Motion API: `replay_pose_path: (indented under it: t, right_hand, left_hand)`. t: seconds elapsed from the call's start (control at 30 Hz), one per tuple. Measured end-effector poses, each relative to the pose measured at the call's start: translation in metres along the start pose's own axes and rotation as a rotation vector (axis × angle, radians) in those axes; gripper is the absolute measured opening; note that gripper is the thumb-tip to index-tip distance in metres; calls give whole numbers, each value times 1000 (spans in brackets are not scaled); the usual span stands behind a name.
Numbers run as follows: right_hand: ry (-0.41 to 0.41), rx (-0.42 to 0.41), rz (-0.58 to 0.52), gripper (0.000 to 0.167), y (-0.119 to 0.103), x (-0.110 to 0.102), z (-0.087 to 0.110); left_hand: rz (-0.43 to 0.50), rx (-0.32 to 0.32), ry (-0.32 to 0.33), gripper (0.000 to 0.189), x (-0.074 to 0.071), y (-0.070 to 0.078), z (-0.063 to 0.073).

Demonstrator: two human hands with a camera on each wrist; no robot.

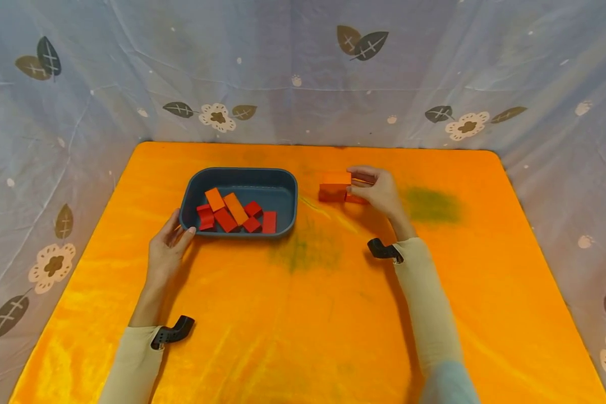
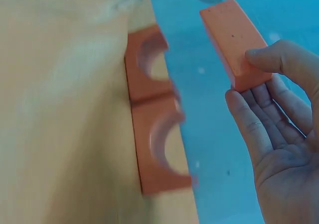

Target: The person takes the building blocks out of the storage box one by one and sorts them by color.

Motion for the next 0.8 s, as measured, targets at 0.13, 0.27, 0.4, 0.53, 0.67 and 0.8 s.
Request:
replay_pose_path:
  t: [0.13, 0.27, 0.4, 0.53, 0.67, 0.8]
  right_hand:
    - [51, 23, 17, 45, 7, -21, 3]
    - [93, 35, 14, 42, 16, -43, 6]
    - [130, 27, -4, 41, 23, -63, 9]
    - [159, 29, -7, 44, 25, -80, 13]
    - [108, 35, -133, 42, 21, -91, 21]
    - [45, 42, -251, 34, 6, -95, 28]
  left_hand:
    - [1, 4, 1, 66, 0, 1, -1]
    - [0, 8, -8, 68, 0, -1, -2]
    - [0, 5, -2, 68, 0, -2, -2]
    - [-2, 11, -4, 68, -1, -4, -1]
    - [-4, 15, -9, 68, -1, -4, 0]
    - [2, 29, -12, 67, -1, -3, 0]
Point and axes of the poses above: each hand's wrist, its own z-axis away from the middle knuckle, its own x-axis out of the palm, y = z × x, the point moved 2 cm from there along -z, towards the middle knuckle, and after that the axes turned 13 degrees about y, right-handed, at the moved point
